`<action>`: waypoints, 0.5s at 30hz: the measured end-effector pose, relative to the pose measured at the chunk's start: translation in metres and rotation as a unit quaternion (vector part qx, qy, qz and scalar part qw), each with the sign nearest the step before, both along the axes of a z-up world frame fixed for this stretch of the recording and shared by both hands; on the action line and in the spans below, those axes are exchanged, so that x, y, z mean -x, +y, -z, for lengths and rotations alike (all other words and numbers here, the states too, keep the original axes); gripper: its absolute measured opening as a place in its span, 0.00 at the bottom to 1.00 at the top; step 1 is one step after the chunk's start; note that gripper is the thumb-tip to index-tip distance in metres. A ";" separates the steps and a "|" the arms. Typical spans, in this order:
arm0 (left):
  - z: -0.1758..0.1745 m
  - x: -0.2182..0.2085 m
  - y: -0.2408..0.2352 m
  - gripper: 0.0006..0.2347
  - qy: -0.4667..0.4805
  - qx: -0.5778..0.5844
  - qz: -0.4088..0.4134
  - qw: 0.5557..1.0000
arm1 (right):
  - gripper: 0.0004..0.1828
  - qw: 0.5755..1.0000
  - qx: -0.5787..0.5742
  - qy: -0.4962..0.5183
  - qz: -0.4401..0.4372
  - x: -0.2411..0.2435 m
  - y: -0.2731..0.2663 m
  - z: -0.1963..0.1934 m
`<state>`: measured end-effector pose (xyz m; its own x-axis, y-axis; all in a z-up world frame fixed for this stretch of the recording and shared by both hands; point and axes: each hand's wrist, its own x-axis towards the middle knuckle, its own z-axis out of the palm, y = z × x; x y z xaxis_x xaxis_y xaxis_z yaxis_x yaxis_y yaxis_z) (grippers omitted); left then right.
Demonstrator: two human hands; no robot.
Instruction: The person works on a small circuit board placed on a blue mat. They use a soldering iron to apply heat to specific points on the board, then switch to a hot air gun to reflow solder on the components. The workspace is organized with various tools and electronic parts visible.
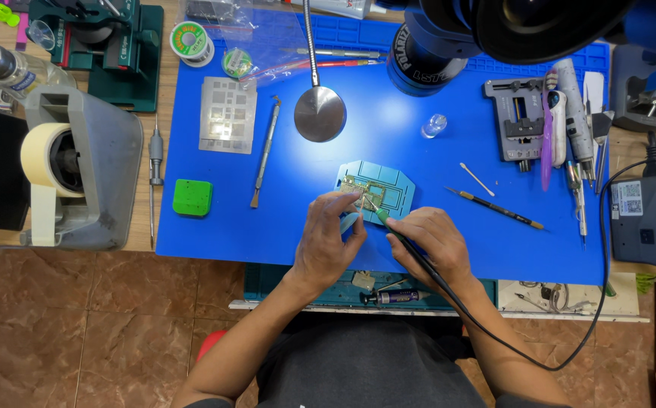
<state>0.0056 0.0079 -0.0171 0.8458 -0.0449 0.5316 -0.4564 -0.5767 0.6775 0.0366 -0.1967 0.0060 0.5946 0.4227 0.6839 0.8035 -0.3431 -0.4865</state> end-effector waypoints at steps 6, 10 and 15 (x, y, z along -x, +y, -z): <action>-0.001 0.000 0.000 0.18 -0.002 -0.001 -0.001 1.000 | 0.09 1.000 -0.007 0.005 0.002 0.001 0.000 0.001; -0.003 0.000 0.000 0.18 -0.005 -0.001 0.000 1.000 | 0.09 1.000 -0.010 0.006 0.008 0.001 0.001 0.000; -0.002 0.000 0.000 0.18 -0.008 0.001 0.006 1.000 | 0.10 1.000 -0.010 0.013 0.008 0.001 -0.002 0.002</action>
